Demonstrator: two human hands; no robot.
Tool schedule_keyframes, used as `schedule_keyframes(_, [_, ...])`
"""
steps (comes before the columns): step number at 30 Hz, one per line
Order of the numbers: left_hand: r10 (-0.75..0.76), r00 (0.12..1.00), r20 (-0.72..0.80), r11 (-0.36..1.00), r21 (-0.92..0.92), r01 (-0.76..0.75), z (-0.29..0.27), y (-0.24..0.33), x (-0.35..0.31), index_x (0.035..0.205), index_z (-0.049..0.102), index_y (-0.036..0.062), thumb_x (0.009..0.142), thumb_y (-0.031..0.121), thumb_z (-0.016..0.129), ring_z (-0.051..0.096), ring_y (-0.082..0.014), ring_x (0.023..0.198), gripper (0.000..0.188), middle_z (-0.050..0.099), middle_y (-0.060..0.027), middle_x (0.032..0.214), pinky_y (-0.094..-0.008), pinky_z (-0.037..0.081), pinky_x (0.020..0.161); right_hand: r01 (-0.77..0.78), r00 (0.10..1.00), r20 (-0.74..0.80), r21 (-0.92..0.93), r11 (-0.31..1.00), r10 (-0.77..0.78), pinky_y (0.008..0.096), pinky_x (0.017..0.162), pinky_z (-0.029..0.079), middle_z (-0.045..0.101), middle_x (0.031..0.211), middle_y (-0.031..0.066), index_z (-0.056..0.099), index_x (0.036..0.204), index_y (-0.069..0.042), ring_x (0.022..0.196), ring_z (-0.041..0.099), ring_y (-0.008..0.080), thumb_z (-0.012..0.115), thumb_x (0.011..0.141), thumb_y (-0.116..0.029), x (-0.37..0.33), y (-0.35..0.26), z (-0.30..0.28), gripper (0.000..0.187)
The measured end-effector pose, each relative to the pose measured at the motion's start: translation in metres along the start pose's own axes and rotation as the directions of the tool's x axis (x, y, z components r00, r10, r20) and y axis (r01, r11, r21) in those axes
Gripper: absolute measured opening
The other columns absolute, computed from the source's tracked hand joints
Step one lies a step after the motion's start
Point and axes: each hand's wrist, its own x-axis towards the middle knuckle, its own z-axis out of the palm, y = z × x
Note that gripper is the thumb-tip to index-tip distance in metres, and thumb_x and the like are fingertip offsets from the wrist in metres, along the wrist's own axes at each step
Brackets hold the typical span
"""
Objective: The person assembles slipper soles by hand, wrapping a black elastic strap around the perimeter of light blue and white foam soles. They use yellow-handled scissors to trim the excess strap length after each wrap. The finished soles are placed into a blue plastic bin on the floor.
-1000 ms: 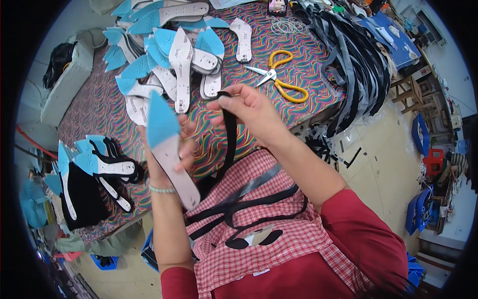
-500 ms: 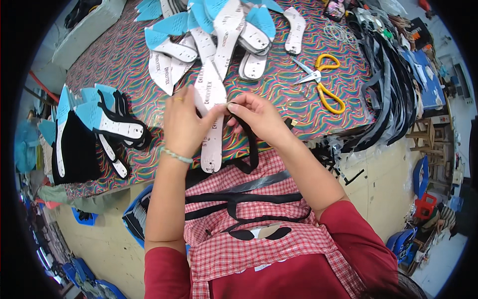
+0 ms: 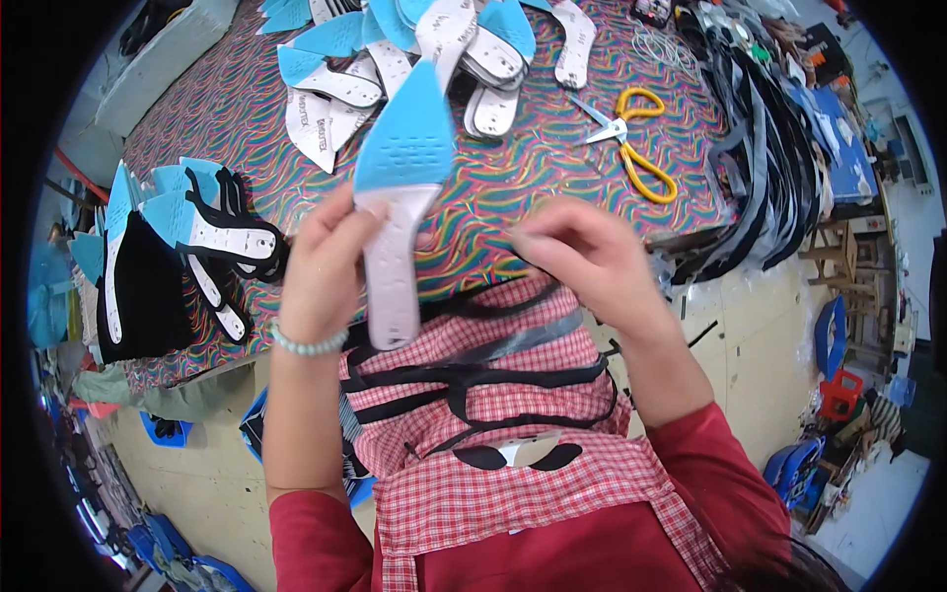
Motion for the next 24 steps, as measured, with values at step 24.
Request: schedule_keyframes(24, [0.272, 0.910, -0.313, 0.944, -0.097, -0.315, 0.018, -0.038, -0.056, 0.104, 0.064, -0.0011, 0.082, 0.001, 0.067, 0.062, -0.0111, 0.087, 0.022, 0.067, -0.0068, 0.099, -0.0247, 0.048, 0.078, -0.140, 0.967, -0.099, 0.571, 0.809, 0.237, 0.0206, 0.072, 0.047, 0.062, 0.089, 0.0014, 0.061, 0.098, -0.003, 0.080, 0.057, 0.0071, 0.068, 0.086, -0.011, 0.011, 0.020, 0.080, 0.016])
